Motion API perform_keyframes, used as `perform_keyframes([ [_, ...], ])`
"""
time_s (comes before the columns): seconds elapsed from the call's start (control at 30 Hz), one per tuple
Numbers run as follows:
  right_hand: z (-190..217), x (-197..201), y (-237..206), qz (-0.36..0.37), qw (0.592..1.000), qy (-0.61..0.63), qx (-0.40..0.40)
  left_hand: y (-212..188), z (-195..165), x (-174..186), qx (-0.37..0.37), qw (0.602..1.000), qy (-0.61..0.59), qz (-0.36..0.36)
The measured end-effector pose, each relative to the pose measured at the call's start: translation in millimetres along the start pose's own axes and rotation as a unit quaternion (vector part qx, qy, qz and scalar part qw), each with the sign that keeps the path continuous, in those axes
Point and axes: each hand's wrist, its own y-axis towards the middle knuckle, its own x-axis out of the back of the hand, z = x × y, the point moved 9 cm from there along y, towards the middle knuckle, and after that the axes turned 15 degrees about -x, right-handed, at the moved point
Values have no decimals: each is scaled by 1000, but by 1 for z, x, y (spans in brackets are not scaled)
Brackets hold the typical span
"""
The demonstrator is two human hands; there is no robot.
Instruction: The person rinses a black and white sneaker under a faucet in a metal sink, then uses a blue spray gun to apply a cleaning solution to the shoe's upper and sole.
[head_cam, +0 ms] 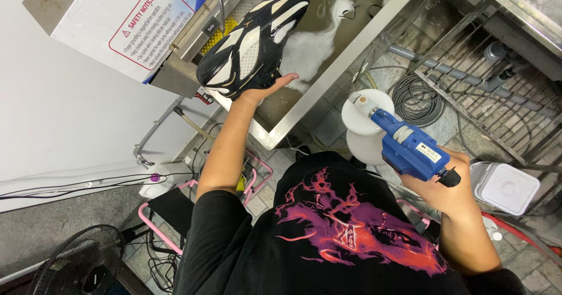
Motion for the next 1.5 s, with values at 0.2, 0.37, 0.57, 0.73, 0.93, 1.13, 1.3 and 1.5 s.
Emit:
perform_keyframes([
  [0.2,4,0,-1,-3,999,-28,28,-1,-2,11,-38,996,58,-50],
  [0.37,-5,3,0,-20,999,-31,-4,-2,-8,18,-87,988,97,-84],
  [0.57,-4,5,1,-27,999,-25,-4,-3,-9,19,-73,988,95,-95],
  [0.73,1,6,1,-39,999,-17,5,-4,-12,20,-104,982,109,-113],
  [0.93,1,6,1,-43,999,-29,-4,-4,-9,18,-112,982,104,-114],
  [1.13,-2,6,-1,-28,1000,0,-10,-3,-9,16,-77,992,71,-75],
  [1.3,-4,1,-3,-6,1000,4,-8,-7,-16,20,-83,989,96,-81],
  [1.5,0,-2,-5,9,999,45,20,-5,-13,16,-59,993,76,-69],
])
